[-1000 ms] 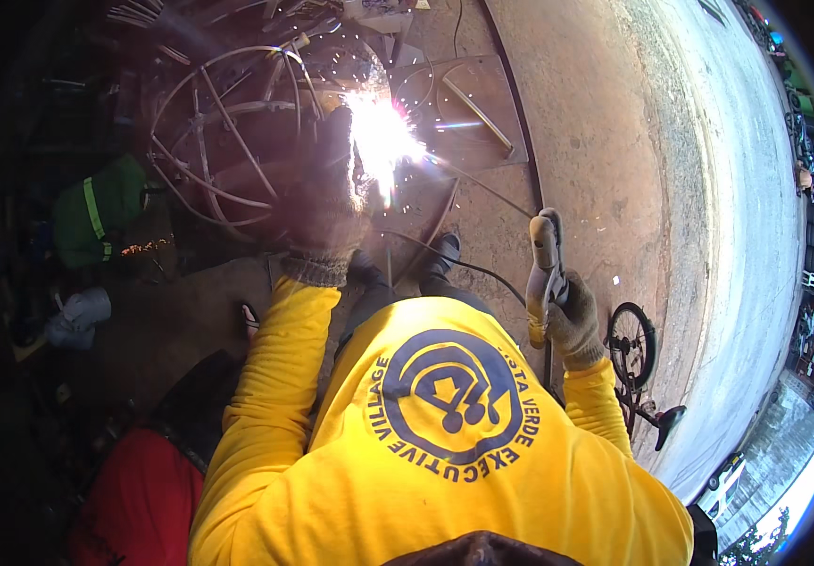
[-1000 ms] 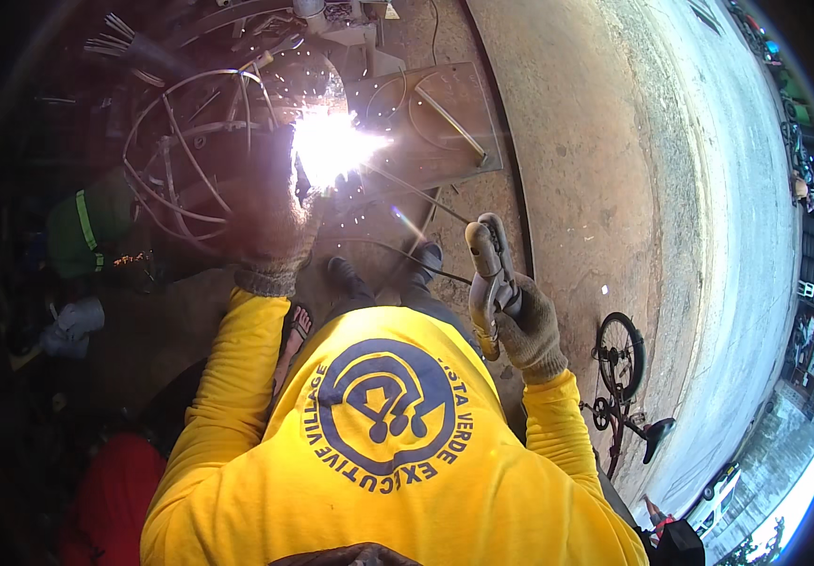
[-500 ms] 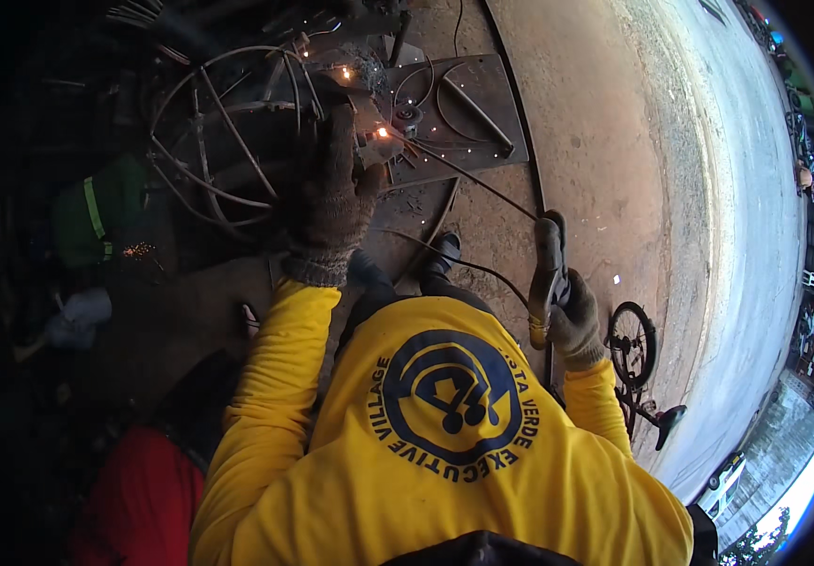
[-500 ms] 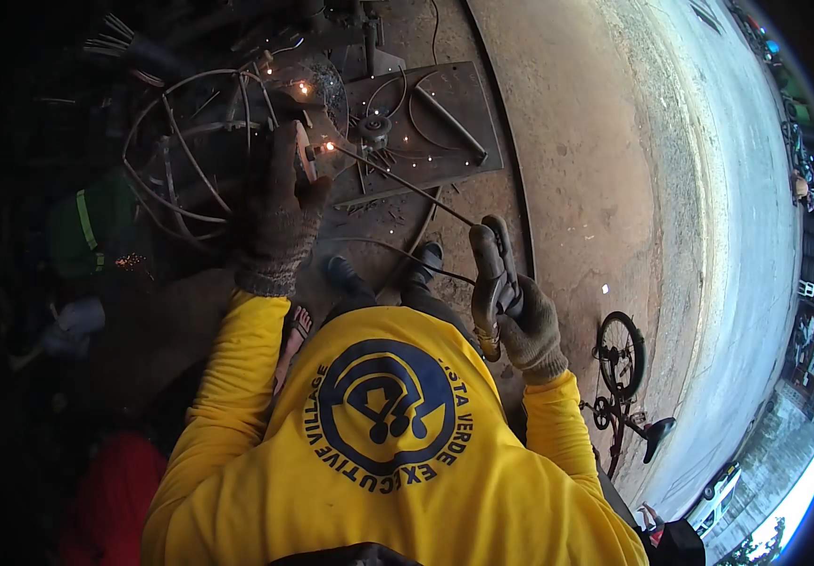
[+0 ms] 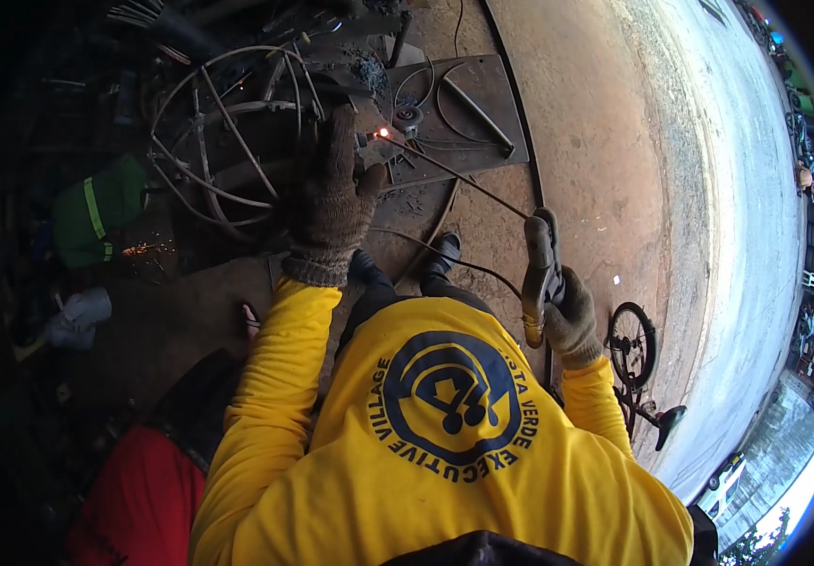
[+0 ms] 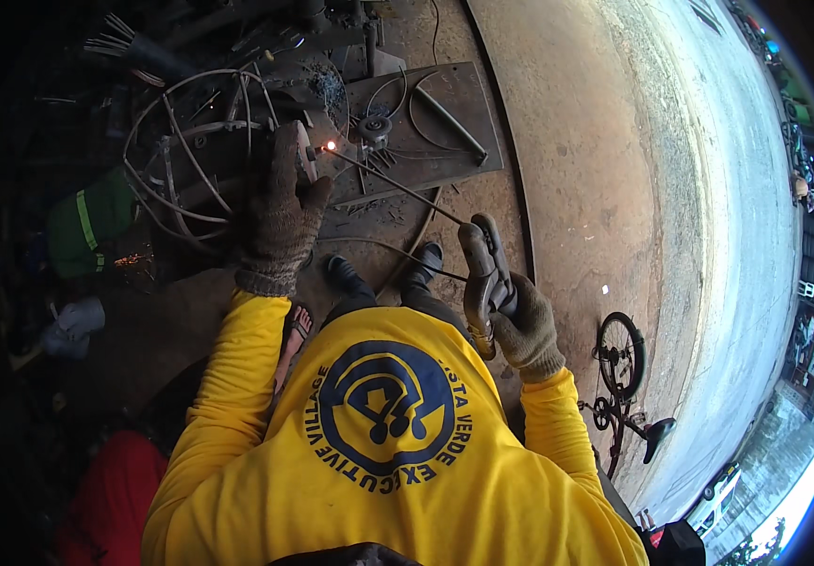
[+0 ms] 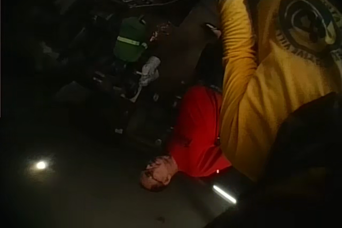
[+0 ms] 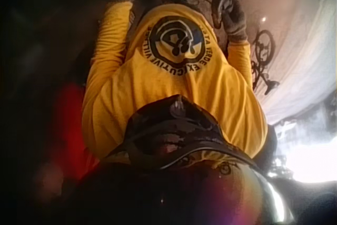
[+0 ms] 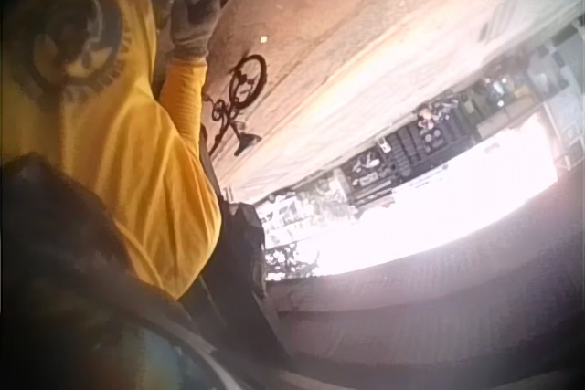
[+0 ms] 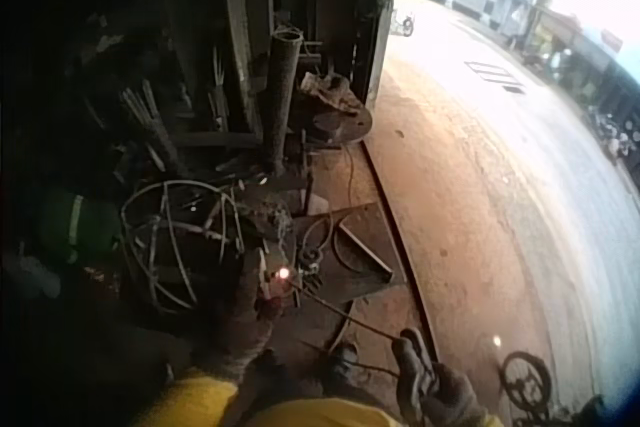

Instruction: The person holds a metal workpiece on a table while applying a welding torch to join components, occasionally using a wrench to adjust parts of the assembly.

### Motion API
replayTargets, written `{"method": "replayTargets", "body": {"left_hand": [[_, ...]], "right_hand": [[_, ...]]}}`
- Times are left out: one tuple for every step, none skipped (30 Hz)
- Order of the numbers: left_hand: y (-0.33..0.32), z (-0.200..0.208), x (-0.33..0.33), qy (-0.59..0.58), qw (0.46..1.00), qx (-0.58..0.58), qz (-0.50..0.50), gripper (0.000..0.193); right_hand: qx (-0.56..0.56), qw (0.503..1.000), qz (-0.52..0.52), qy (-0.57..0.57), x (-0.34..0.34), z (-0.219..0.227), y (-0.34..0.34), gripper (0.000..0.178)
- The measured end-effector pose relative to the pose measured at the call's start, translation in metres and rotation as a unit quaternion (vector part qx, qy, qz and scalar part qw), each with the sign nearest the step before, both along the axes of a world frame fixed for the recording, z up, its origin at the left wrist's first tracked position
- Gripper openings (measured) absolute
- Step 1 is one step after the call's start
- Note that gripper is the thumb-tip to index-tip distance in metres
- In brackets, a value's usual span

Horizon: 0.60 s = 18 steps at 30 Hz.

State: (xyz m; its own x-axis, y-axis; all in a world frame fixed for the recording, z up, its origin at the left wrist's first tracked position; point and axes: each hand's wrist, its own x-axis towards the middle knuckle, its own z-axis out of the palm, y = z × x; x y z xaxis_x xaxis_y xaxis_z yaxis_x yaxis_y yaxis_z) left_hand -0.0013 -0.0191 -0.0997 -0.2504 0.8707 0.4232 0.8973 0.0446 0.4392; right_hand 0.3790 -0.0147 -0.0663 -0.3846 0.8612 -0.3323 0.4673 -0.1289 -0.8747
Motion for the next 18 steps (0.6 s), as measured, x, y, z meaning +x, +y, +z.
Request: {"method": "replayTargets", "body": {"left_hand": [[0.0003, 0.0009, 0.0001, 0.003, 1.000, 0.001, -0.001, 0.078], [0.0007, 0.0018, 0.0004, 0.006, 1.000, 0.003, -0.002, 0.078], [0.0010, 0.0021, 0.0006, 0.010, 1.000, 0.004, -0.003, 0.078], [0.0008, 0.0001, 0.0002, 0.003, 1.000, 0.008, -0.005, 0.079], [0.0005, -0.0039, -0.0004, -0.003, 1.000, 0.012, -0.007, 0.079], [0.0004, -0.0059, -0.0009, -0.009, 1.000, 0.016, -0.009, 0.079], [0.0009, -0.0060, -0.0009, -0.004, 1.000, 0.021, -0.011, 0.079], [0.0014, -0.0058, -0.0009, 0.001, 1.000, 0.026, -0.013, 0.078], [0.0018, -0.0055, -0.0009, 0.007, 0.999, 0.031, -0.014, 0.078], [0.0018, -0.0046, -0.0006, 0.004, 1.000, 0.026, -0.012, 0.078], [0.0013, -0.0032, -0.0003, 0.002, 1.000, 0.021, -0.010, 0.078], [0.0007, -0.0020, 0.0000, -0.001, 1.000, 0.016, -0.008, 0.078], [0.0002, -0.0009, -0.0001, 0.001, 1.000, 0.011, -0.004, 0.076], [-0.0002, 0.0001, -0.0001, 0.003, 1.000, 0.007, 0.000, 0.075], [-0.0009, 0.0009, 0.0000, 0.005, 1.000, 0.003, 0.004, 0.074], [-0.0024, 0.0019, 0.0016, -0.037, 0.999, -0.024, 0.019, 0.073], [-0.0032, 0.0010, 0.0023, -0.027, 0.999, -0.022, 0.017, 0.069], [-0.0040, 0.0002, 0.0030, -0.016, 1.000, -0.021, 0.016, 0.065]], "right_hand": [[0.001, 1.000, 0.000, 0.001, -0.0005, 0.0002, 0.0001, 0.060], [0.003, 1.000, 0.001, 0.003, -0.0014, 0.0009, 0.0003, 0.060], [0.004, 1.000, 0.001, 0.004, -0.0019, 0.0011, 0.0004, 0.061], [0.006, 1.000, 0.002, 0.007, -0.0025, 0.0012, 0.0007, 0.061], [0.008, 1.000, 0.002, 0.009, -0.0029, 0.0011, 0.0010, 0.061], [0.010, 1.000, 0.003, 0.011, -0.0032, 0.0011, 0.0012, 0.061], [0.011, 1.000, 0.003, 0.014, -0.0028, 0.0004, 0.0011, 0.061], [0.011, 1.000, 0.004, 0.016, -0.0021, -0.0007, 0.0011, 0.062], [0.011, 1.000, 0.005, 0.018, -0.0018, -0.0013, 0.0010, 0.062], [0.011, 1.000, 0.005, 0.018, -0.0019, -0.0011, 0.0012, 0.062], [0.011, 1.000, 0.005, 0.017, -0.0021, -0.0008, 0.0014, 0.062], [0.011, 1.000, 0.006, 0.017, -0.0022, -0.0007, 0.0015, 0.062], [0.009, 1.000, 0.005, 0.017, -0.0020, -0.0013, 0.0014, 0.063], [0.008, 1.000, 0.004, 0.018, -0.0013, -0.0024, 0.0012, 0.063], [0.006, 1.000, 0.003, 0.019, -0.0010, -0.0031, 0.0011, 0.063], [0.004, 1.000, 0.001, 0.022, -0.0019, -0.0023, 0.0011, 0.063], [0.002, 1.000, -0.001, 0.026, -0.0035, -0.0008, 0.0009, 0.063], [0.000, 1.000, -0.002, 0.030, -0.0043, 0.0000, 0.0008, 0.062]]}}
